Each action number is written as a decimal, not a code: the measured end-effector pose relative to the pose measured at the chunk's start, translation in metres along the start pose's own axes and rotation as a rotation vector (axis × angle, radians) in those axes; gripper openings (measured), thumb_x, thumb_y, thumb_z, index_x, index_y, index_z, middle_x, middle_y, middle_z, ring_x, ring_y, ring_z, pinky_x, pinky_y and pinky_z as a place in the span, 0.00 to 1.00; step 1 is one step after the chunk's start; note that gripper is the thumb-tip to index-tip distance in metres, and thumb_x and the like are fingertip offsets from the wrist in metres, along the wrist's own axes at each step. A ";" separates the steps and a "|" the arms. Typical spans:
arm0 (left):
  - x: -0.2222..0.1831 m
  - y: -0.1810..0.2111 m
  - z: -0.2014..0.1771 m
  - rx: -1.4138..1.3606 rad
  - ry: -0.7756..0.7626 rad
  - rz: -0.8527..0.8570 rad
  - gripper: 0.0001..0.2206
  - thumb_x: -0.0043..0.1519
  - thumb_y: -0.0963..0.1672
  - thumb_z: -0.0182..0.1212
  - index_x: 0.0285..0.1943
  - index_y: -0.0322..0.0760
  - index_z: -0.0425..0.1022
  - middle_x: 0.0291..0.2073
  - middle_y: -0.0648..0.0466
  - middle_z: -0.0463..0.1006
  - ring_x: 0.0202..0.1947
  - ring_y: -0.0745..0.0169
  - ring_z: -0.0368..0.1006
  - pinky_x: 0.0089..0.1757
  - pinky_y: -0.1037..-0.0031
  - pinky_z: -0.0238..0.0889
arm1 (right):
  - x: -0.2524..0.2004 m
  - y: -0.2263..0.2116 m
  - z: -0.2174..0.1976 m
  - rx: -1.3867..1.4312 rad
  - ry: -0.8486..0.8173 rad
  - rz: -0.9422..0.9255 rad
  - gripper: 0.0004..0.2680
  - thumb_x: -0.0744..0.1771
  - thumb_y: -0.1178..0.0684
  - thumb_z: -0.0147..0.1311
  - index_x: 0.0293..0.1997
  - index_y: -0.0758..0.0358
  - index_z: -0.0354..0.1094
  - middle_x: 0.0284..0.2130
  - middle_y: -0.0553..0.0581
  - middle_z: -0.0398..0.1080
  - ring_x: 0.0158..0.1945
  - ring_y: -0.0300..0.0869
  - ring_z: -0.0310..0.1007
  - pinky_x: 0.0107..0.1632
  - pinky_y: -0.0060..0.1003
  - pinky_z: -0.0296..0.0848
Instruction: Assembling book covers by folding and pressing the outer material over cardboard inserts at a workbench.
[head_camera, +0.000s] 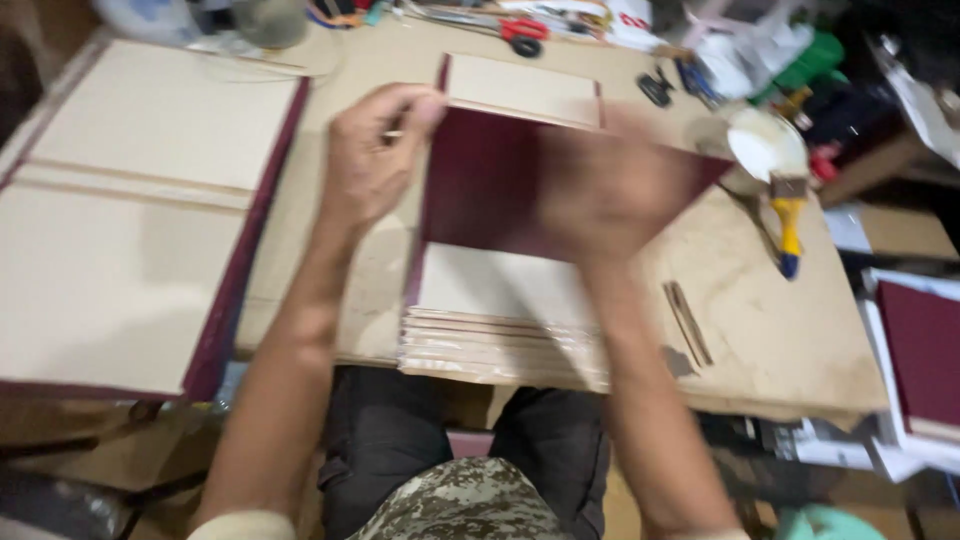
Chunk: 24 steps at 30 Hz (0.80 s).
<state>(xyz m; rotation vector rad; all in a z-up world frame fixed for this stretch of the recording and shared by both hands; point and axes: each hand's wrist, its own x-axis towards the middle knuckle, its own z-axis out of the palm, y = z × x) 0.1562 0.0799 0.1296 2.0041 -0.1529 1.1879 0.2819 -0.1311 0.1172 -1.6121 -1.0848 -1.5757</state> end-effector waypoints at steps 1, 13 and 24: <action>-0.003 0.003 -0.002 -0.017 -0.017 0.002 0.06 0.72 0.42 0.57 0.47 0.33 0.78 0.41 0.52 0.81 0.43 0.64 0.75 0.47 0.74 0.66 | 0.011 -0.030 0.006 -0.023 -0.005 0.007 0.09 0.67 0.55 0.50 0.43 0.68 0.77 0.40 0.66 0.78 0.41 0.59 0.82 0.44 0.49 0.79; -0.007 0.009 -0.004 0.004 0.011 -0.078 0.11 0.75 0.45 0.58 0.45 0.33 0.80 0.33 0.55 0.78 0.35 0.67 0.73 0.41 0.74 0.66 | 0.015 0.063 -0.054 0.357 -0.380 0.010 0.04 0.70 0.64 0.60 0.45 0.60 0.78 0.40 0.55 0.80 0.43 0.47 0.82 0.49 0.41 0.80; -0.005 0.005 0.011 -0.149 0.075 -0.229 0.16 0.73 0.50 0.54 0.50 0.34 0.81 0.33 0.57 0.76 0.37 0.69 0.72 0.41 0.74 0.77 | 0.002 0.057 -0.079 0.628 -0.368 1.061 0.32 0.64 0.42 0.66 0.73 0.52 0.47 0.76 0.61 0.42 0.79 0.50 0.38 0.78 0.48 0.45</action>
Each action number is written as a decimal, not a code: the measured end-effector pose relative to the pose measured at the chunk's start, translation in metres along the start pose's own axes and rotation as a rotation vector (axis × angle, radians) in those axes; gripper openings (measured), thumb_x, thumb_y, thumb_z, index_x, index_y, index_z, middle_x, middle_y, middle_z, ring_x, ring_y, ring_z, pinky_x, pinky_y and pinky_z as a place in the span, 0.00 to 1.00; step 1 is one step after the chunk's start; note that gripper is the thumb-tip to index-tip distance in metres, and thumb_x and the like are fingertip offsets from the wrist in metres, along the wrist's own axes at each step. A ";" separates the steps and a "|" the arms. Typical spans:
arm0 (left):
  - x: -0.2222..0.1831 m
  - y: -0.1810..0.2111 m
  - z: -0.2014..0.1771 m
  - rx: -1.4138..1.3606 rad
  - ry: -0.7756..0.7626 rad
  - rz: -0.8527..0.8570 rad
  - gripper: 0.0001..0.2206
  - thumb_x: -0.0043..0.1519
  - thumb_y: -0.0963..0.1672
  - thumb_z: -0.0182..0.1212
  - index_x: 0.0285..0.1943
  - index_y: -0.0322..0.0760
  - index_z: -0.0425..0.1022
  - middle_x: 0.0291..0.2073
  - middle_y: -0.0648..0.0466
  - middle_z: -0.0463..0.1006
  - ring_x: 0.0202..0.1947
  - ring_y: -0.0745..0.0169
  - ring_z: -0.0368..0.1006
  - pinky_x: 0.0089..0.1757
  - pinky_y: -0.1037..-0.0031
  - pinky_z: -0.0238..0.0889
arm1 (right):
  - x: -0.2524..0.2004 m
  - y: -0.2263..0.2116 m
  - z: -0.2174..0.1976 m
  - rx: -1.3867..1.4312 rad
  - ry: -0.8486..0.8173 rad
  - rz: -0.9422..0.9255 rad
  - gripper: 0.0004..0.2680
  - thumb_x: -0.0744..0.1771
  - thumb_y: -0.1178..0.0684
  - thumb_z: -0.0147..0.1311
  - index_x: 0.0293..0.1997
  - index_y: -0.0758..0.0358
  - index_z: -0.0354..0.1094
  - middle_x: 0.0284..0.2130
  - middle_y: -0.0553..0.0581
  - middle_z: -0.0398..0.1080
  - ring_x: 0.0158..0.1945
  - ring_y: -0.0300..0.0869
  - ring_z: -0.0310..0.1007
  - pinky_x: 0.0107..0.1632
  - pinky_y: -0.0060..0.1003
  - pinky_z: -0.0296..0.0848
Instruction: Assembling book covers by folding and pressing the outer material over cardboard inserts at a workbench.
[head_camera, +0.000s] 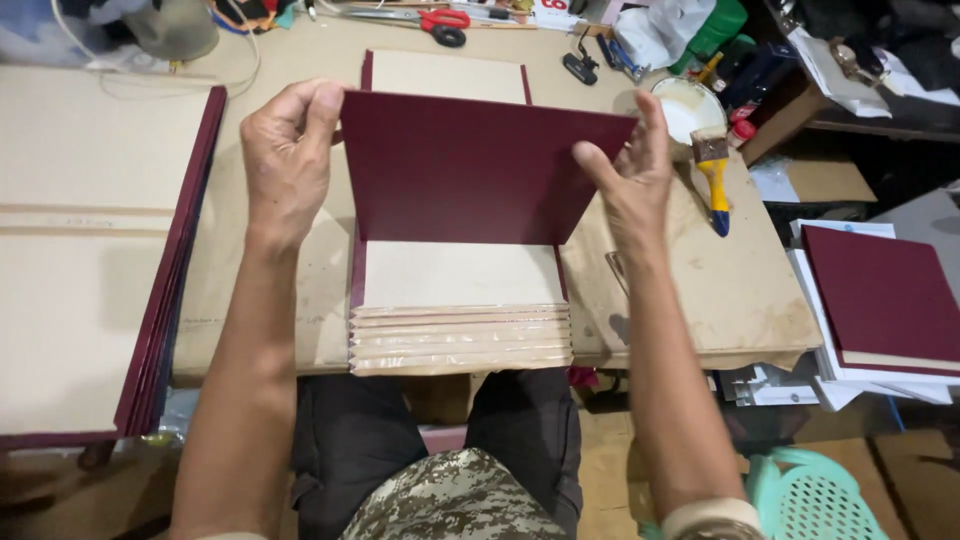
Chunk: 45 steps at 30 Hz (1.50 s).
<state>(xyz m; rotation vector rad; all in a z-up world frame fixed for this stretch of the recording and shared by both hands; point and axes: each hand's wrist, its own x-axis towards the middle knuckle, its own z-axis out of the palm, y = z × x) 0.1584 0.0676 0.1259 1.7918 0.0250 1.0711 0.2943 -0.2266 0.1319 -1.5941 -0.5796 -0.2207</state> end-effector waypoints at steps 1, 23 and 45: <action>0.001 0.001 0.000 0.002 -0.008 0.004 0.16 0.73 0.50 0.54 0.50 0.34 0.81 0.33 0.57 0.76 0.37 0.69 0.72 0.41 0.74 0.77 | 0.006 0.010 0.003 0.005 0.009 0.001 0.32 0.64 0.42 0.66 0.73 0.52 0.47 0.76 0.61 0.42 0.79 0.50 0.38 0.78 0.48 0.45; -0.012 -0.129 0.028 0.118 0.119 0.019 0.10 0.73 0.45 0.55 0.42 0.35 0.76 0.34 0.45 0.75 0.40 0.51 0.69 0.43 0.60 0.63 | 0.002 0.076 -0.026 0.232 -0.103 -0.091 0.15 0.70 0.54 0.57 0.65 0.61 0.63 0.49 0.52 0.72 0.50 0.34 0.72 0.55 0.31 0.74; -0.290 0.008 -0.310 0.247 0.947 -0.311 0.27 0.61 0.30 0.53 0.68 0.42 0.61 0.62 0.46 0.73 0.58 0.51 0.76 0.57 0.60 0.77 | -0.152 0.001 0.007 -0.527 -0.471 -0.198 0.25 0.64 0.44 0.59 0.68 0.61 0.59 0.63 0.67 0.64 0.67 0.57 0.63 0.66 0.59 0.66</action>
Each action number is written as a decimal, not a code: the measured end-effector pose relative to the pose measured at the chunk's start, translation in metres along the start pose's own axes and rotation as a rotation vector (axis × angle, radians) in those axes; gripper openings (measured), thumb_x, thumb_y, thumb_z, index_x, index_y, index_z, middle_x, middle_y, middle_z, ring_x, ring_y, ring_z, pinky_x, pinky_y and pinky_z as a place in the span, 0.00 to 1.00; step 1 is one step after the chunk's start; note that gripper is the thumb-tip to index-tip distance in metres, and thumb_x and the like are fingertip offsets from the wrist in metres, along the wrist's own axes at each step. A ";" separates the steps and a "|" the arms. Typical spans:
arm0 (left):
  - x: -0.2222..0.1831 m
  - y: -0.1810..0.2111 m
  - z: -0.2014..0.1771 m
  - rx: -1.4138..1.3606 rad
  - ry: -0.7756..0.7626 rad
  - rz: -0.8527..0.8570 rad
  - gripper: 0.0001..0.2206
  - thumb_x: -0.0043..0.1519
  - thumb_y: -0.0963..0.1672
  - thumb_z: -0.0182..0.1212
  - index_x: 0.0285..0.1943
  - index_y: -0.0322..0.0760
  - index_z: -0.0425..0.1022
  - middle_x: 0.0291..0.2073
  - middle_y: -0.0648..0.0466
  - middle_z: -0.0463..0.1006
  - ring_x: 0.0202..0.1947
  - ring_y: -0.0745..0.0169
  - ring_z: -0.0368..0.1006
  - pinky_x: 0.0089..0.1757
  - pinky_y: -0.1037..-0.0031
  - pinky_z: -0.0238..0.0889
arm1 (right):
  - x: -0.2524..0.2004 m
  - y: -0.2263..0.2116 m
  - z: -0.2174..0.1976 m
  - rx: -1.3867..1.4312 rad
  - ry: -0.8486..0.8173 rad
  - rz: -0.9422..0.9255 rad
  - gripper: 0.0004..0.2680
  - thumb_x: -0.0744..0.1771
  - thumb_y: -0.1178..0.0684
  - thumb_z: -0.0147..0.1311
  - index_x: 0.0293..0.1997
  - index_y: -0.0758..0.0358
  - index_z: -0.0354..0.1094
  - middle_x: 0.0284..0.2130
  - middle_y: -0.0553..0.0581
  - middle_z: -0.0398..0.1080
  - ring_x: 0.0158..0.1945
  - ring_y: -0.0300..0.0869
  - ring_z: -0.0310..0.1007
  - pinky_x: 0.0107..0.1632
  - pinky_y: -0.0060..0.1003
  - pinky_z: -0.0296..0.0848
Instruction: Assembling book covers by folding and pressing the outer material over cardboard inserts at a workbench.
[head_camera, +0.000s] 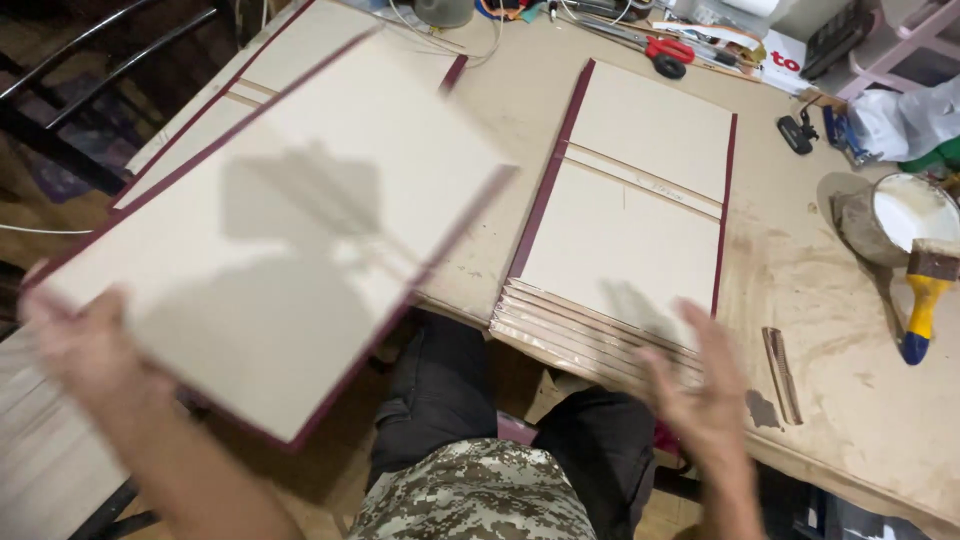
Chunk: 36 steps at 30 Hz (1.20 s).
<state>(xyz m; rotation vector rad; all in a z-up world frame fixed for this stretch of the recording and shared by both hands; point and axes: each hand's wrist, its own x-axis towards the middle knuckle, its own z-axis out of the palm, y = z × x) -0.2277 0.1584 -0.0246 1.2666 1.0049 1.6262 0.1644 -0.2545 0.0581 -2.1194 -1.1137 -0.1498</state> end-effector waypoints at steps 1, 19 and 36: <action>-0.002 0.003 -0.006 0.000 0.002 0.000 0.27 0.61 0.30 0.53 0.68 0.42 0.61 0.62 0.46 0.73 0.58 0.51 0.76 0.57 0.60 0.77 | 0.000 0.008 -0.008 0.000 -0.001 -0.002 0.25 0.64 0.44 0.59 0.68 0.61 0.59 0.63 0.67 0.64 0.67 0.57 0.63 0.66 0.59 0.66; 0.093 -0.135 0.076 0.579 0.300 -0.262 0.33 0.79 0.48 0.51 0.80 0.42 0.27 0.80 0.36 0.40 0.79 0.35 0.49 0.71 0.61 0.48 | -0.006 0.119 -0.007 0.236 0.534 0.315 0.11 0.73 0.57 0.54 0.61 0.71 0.68 0.47 0.58 0.72 0.51 0.40 0.72 0.57 0.30 0.73; -0.119 0.035 0.247 0.329 -0.511 0.557 0.09 0.71 0.42 0.67 0.35 0.40 0.81 0.23 0.50 0.78 0.25 0.45 0.75 0.33 0.66 0.65 | 0.016 0.080 -0.023 0.286 0.262 0.731 0.06 0.65 0.48 0.64 0.42 0.55 0.80 0.26 0.54 0.77 0.28 0.34 0.75 0.32 0.28 0.75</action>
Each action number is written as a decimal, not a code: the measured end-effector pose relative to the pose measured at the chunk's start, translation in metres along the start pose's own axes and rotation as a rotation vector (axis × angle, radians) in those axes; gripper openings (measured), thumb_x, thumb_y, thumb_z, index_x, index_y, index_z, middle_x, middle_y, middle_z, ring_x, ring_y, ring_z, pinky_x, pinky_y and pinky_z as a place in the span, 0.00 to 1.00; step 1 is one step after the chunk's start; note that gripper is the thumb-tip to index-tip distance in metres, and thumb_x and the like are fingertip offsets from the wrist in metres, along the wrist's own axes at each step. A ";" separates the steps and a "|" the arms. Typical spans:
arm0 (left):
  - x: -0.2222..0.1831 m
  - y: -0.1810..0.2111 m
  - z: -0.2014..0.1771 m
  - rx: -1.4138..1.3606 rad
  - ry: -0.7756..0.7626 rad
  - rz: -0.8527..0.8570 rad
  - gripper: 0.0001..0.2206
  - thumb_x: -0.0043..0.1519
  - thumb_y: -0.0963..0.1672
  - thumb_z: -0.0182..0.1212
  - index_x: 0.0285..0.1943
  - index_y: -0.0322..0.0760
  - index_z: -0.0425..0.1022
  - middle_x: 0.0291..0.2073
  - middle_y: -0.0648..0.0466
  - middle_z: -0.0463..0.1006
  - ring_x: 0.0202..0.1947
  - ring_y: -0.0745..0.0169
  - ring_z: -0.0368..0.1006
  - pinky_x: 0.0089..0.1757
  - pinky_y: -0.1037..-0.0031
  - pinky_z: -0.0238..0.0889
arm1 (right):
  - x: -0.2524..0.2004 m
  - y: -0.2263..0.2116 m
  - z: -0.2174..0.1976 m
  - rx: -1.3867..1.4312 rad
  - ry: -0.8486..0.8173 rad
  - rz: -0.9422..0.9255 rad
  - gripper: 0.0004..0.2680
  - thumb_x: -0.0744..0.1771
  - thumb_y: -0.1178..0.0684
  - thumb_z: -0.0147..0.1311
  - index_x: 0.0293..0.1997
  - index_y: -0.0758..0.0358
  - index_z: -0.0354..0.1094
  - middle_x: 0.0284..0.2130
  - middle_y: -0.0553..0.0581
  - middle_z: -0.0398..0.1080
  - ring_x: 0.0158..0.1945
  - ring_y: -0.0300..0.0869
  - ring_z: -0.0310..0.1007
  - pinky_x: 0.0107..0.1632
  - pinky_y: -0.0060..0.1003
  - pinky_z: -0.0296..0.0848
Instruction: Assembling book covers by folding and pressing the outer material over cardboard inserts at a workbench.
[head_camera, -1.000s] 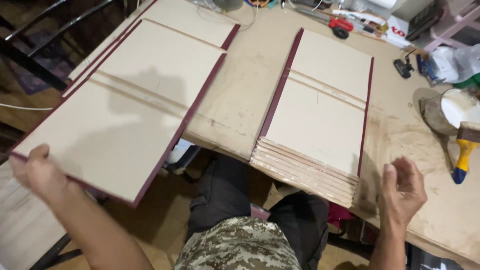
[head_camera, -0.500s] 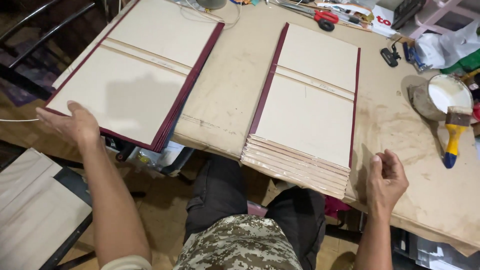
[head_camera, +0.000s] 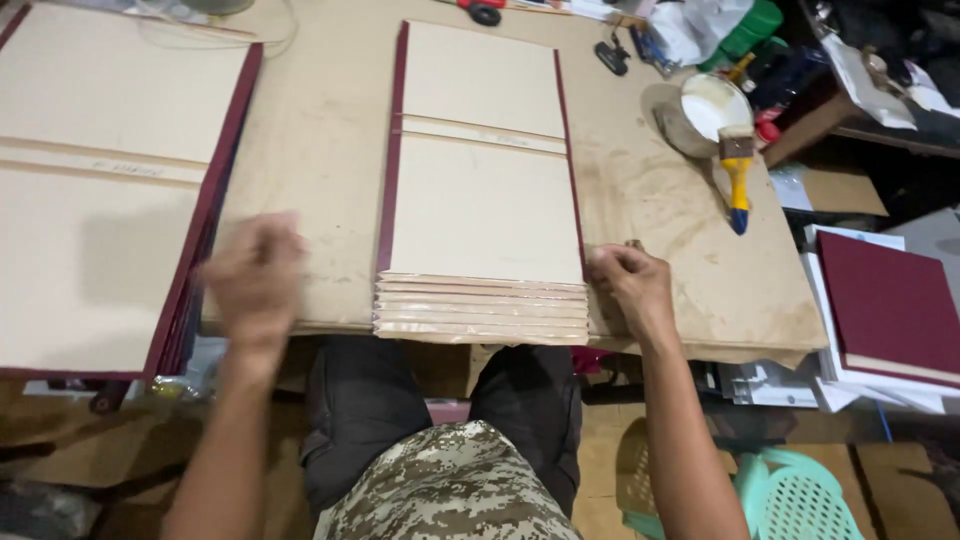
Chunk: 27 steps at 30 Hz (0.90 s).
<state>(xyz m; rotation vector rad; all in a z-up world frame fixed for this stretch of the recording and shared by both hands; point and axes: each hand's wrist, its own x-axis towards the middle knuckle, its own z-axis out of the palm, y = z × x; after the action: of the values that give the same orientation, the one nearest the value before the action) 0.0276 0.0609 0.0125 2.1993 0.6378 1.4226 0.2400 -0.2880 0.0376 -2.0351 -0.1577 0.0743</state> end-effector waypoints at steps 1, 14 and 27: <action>-0.006 -0.010 0.025 -0.001 -0.005 0.004 0.09 0.71 0.42 0.67 0.35 0.40 0.81 0.23 0.50 0.78 0.25 0.45 0.75 0.33 0.66 0.65 | 0.003 0.004 0.001 0.003 0.003 0.004 0.06 0.65 0.48 0.64 0.42 0.55 0.80 0.26 0.54 0.77 0.28 0.34 0.75 0.32 0.28 0.75; 0.002 0.005 0.080 -0.055 -0.623 -0.522 0.07 0.62 0.49 0.59 0.36 0.59 0.85 0.18 0.59 0.77 0.27 0.58 0.75 0.33 0.64 0.67 | 0.012 0.014 0.008 0.130 -0.023 0.132 0.11 0.63 0.57 0.66 0.48 0.68 0.75 0.32 0.58 0.77 0.31 0.38 0.78 0.32 0.27 0.79; 0.034 0.009 0.058 -0.147 -0.679 -0.620 0.25 0.52 0.47 0.72 0.60 0.44 0.78 0.47 0.50 0.83 0.48 0.50 0.79 0.45 0.65 0.72 | 0.033 0.043 0.005 -0.354 -0.199 -0.405 0.07 0.66 0.55 0.63 0.47 0.47 0.80 0.39 0.49 0.81 0.48 0.46 0.79 0.77 0.49 0.36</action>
<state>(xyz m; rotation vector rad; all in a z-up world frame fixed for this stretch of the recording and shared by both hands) 0.0944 0.0672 0.0213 1.9363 0.8161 0.3644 0.2757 -0.2984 -0.0028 -2.3026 -0.7498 -0.0070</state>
